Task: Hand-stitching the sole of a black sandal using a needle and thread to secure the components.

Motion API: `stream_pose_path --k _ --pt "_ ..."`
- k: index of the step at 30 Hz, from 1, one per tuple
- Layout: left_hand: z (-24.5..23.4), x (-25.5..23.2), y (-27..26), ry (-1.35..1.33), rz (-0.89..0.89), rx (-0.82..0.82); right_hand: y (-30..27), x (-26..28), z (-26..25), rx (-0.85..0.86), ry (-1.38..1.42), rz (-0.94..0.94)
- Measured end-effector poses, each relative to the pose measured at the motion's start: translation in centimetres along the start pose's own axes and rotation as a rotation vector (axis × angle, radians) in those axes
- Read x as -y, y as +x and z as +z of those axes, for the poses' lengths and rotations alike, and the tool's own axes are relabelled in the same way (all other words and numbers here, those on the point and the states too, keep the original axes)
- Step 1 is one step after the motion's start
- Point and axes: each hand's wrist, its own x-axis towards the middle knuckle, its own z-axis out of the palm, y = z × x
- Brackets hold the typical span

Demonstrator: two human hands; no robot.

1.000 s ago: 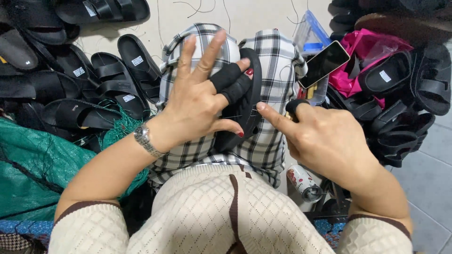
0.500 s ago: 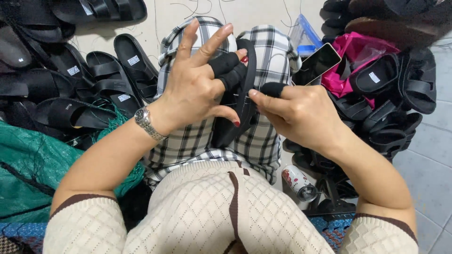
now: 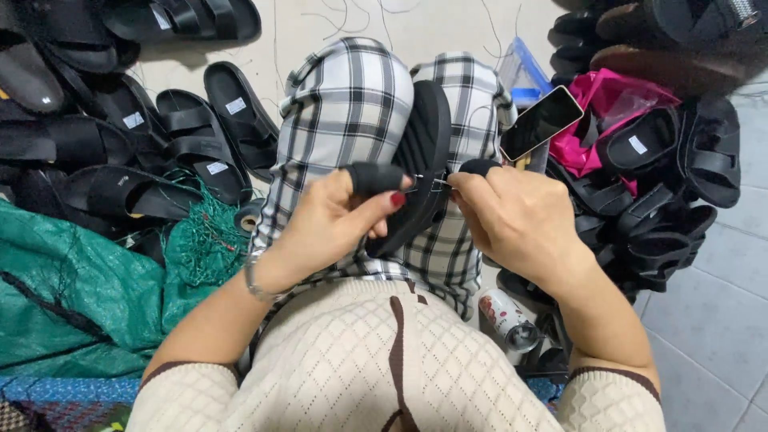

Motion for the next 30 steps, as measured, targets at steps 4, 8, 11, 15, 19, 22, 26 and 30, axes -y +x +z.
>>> stream_pose_path --k 4,8,11,15,19,22,26,30 --pt "0.7 1.5 0.0 0.152 0.030 -0.025 -0.1 -0.7 0.1 0.026 0.102 -0.036" --pt "2.2 4.8 -0.6 0.771 0.517 -0.162 -0.5 0.5 -1.7 0.102 -0.011 -0.020" --pt "2.6 3.0 -0.9 0.773 0.513 -0.162 0.0 2.0 -4.7 0.245 -0.077 0.054" --pt "2.3 4.0 -0.6 0.657 0.470 -0.120 -1.9 1.9 -8.6 0.434 -0.118 0.181" --pt "0.2 1.9 -0.4 0.458 0.344 -0.037 -4.1 0.9 -5.4 0.272 0.181 0.328" --pt "0.3 1.2 -1.0 0.481 0.290 -0.168 -3.7 1.5 -0.7 -0.001 0.780 0.611" --pt "0.7 0.1 -0.3 0.604 0.441 -0.062 -3.7 0.6 4.4 -0.249 1.409 0.477" --pt "1.8 0.8 0.2 0.680 0.507 -0.054 -2.1 0.5 3.0 -0.245 1.263 0.413"
